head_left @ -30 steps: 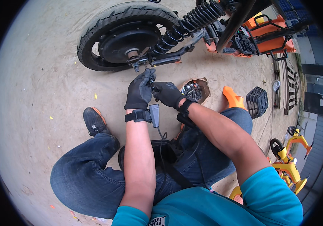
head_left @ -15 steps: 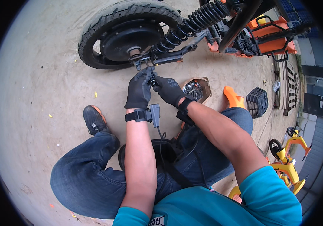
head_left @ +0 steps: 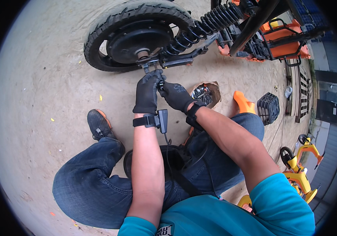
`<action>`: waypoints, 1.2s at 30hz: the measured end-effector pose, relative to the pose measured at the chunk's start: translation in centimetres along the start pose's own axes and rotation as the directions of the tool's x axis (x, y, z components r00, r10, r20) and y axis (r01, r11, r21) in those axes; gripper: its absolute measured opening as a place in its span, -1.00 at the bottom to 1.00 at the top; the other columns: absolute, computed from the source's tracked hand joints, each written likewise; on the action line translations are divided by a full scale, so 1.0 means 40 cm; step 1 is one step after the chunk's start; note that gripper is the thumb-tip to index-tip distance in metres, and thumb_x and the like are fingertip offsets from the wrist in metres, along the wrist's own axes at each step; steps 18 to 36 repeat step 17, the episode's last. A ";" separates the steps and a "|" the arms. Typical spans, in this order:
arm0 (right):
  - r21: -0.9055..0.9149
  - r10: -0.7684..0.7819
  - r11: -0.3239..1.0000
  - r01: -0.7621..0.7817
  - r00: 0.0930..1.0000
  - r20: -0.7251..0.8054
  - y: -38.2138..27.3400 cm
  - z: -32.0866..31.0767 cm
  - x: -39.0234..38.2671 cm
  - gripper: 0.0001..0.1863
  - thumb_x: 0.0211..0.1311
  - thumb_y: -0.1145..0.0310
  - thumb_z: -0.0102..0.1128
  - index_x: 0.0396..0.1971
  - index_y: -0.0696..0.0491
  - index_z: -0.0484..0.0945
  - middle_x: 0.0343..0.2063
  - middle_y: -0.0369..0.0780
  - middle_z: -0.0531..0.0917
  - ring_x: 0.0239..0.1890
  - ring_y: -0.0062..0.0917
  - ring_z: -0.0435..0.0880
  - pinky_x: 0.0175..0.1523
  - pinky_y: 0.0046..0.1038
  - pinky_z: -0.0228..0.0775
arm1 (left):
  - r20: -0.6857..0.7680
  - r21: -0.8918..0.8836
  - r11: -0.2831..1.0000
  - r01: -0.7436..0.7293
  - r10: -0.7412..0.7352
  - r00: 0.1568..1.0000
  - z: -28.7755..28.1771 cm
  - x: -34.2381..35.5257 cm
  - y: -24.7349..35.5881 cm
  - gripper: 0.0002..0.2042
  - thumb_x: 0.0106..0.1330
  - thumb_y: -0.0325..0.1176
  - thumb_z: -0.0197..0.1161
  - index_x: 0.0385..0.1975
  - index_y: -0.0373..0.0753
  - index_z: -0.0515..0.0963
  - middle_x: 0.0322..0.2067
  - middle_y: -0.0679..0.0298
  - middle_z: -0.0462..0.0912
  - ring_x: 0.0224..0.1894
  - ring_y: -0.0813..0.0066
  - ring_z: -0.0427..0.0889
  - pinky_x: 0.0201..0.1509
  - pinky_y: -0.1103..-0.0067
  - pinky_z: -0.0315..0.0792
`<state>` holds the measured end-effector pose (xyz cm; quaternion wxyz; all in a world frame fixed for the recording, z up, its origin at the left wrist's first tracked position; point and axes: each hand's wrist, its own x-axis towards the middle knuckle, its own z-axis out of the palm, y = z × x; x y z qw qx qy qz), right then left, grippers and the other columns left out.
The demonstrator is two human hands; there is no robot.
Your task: The person removes an orange plastic cover from the rear wheel assembly of a scooter and then uses a screwdriver to work on a fastener near the axle.
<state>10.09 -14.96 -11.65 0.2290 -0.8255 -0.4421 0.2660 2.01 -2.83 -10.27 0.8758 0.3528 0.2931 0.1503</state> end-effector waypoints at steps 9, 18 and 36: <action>0.091 -0.101 0.990 0.106 0.993 -0.053 0.016 -0.023 -0.009 -0.81 0.20 0.43 -0.01 -0.20 0.12 0.37 -0.39 -0.01 0.57 -0.28 -0.08 0.55 -0.19 -0.17 0.36 | -0.005 0.040 0.999 -0.006 0.007 1.000 0.000 0.005 -0.009 -0.72 0.37 -0.34 0.09 -0.02 -0.34 0.53 -0.25 0.24 0.63 -0.18 0.54 0.58 0.01 0.64 0.41; 0.020 -0.045 0.999 0.044 0.998 0.041 0.022 -0.032 -0.004 -0.83 0.24 0.39 -0.01 -0.20 0.10 0.37 -0.38 0.00 0.58 -0.27 -0.08 0.55 -0.18 -0.17 0.35 | -0.003 -0.003 0.999 0.035 -0.035 0.999 -0.003 0.002 -0.011 -0.69 0.39 -0.32 0.09 0.05 -0.32 0.48 -0.19 0.21 0.62 -0.14 0.49 0.58 0.11 0.56 0.41; 0.020 -0.045 0.999 0.044 0.998 0.041 0.022 -0.032 -0.004 -0.83 0.24 0.39 -0.01 -0.20 0.10 0.37 -0.38 0.00 0.58 -0.27 -0.08 0.55 -0.18 -0.17 0.35 | -0.003 -0.003 0.999 0.035 -0.035 0.999 -0.003 0.002 -0.011 -0.69 0.39 -0.32 0.09 0.05 -0.32 0.48 -0.19 0.21 0.62 -0.14 0.49 0.58 0.11 0.56 0.41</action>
